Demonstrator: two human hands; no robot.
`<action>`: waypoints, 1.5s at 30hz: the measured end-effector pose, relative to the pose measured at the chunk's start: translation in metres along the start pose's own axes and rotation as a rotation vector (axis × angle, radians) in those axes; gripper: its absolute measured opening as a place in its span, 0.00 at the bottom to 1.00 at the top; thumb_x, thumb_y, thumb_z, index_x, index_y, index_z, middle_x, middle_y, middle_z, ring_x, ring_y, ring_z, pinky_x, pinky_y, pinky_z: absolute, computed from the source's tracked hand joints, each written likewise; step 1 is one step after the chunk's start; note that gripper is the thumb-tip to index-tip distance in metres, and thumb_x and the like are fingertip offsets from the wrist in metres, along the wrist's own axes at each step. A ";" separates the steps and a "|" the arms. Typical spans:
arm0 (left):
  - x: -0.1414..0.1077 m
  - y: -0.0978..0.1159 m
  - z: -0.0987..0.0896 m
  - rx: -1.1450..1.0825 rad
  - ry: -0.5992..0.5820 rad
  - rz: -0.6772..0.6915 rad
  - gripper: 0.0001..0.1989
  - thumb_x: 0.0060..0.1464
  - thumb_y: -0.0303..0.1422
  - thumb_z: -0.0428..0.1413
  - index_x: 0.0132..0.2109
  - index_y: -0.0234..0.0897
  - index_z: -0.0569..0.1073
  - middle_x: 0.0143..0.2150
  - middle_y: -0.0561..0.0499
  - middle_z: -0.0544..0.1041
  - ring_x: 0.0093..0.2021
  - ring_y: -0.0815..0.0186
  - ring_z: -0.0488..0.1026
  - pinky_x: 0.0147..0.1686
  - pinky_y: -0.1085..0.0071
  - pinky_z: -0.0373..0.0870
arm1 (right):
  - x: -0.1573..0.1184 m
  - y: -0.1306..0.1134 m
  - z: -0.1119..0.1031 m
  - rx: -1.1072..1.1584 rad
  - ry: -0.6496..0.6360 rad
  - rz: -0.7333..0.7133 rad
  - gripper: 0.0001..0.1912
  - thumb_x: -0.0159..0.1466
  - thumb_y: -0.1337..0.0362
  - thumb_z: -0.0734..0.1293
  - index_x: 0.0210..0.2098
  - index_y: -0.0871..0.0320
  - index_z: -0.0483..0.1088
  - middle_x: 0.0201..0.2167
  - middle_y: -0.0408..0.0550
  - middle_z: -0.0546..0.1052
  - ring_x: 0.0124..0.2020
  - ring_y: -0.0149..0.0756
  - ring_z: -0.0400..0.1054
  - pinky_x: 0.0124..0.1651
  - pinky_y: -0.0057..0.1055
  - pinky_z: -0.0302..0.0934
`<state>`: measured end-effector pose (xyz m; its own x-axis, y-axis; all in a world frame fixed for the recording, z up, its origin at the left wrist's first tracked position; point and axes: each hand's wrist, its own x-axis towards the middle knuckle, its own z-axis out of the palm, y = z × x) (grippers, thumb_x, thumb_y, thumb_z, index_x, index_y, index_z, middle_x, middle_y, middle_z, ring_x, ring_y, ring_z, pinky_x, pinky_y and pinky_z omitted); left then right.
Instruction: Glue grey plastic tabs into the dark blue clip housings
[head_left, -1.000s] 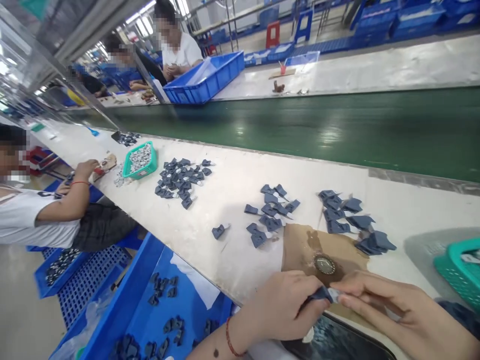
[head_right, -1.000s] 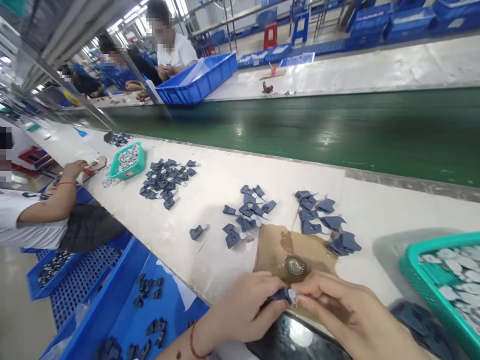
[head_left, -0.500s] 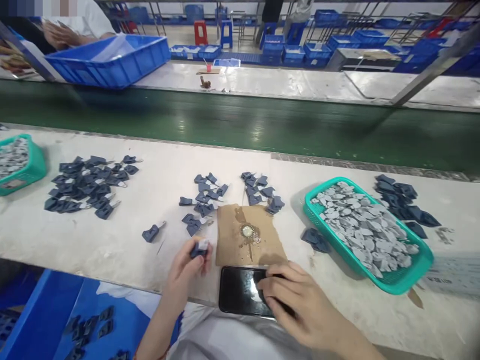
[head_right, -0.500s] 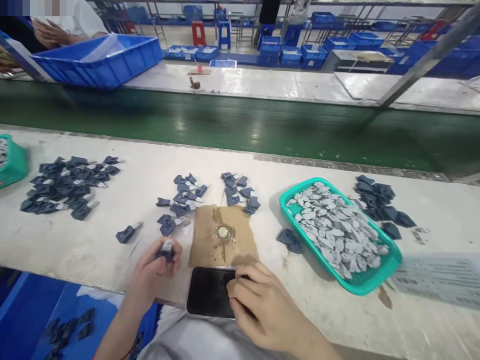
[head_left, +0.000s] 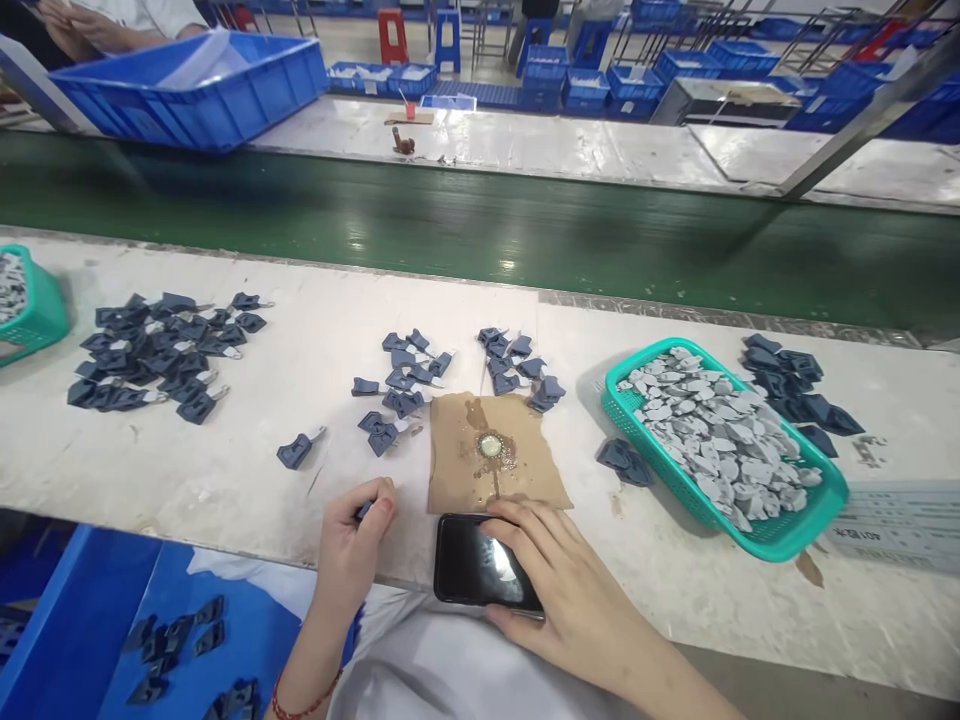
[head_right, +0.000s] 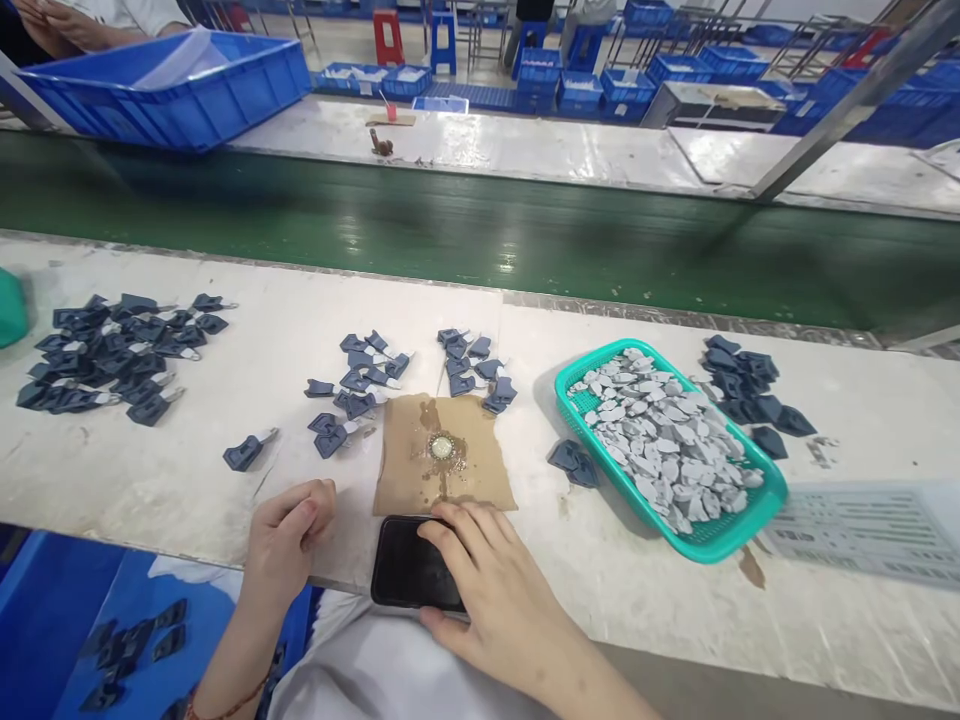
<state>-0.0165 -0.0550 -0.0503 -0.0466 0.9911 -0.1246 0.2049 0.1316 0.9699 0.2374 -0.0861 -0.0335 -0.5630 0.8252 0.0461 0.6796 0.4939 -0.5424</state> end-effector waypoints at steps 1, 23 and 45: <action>-0.001 -0.001 0.000 0.008 0.000 0.003 0.22 0.64 0.42 0.49 0.23 0.42 0.55 0.23 0.56 0.53 0.24 0.67 0.50 0.24 0.67 0.50 | 0.001 -0.001 0.002 -0.004 -0.013 -0.002 0.29 0.62 0.63 0.76 0.60 0.58 0.69 0.62 0.61 0.77 0.62 0.57 0.73 0.60 0.59 0.72; -0.001 0.001 -0.001 0.042 -0.049 0.215 0.19 0.63 0.37 0.52 0.24 0.41 0.59 0.22 0.57 0.56 0.22 0.69 0.55 0.24 0.68 0.52 | -0.008 0.010 0.000 -0.095 0.208 -0.151 0.14 0.70 0.63 0.69 0.54 0.52 0.76 0.60 0.55 0.78 0.59 0.50 0.69 0.59 0.50 0.67; 0.002 0.008 0.002 0.084 -0.070 0.240 0.18 0.62 0.36 0.51 0.24 0.41 0.60 0.21 0.58 0.57 0.22 0.70 0.55 0.23 0.69 0.53 | 0.015 0.001 0.000 -0.095 -0.104 -0.008 0.37 0.60 0.51 0.79 0.62 0.65 0.70 0.54 0.59 0.78 0.54 0.56 0.71 0.56 0.52 0.65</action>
<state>-0.0128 -0.0516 -0.0434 0.0804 0.9927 0.0902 0.2822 -0.1094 0.9531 0.2292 -0.0729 -0.0338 -0.6109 0.7907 -0.0401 0.7135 0.5280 -0.4606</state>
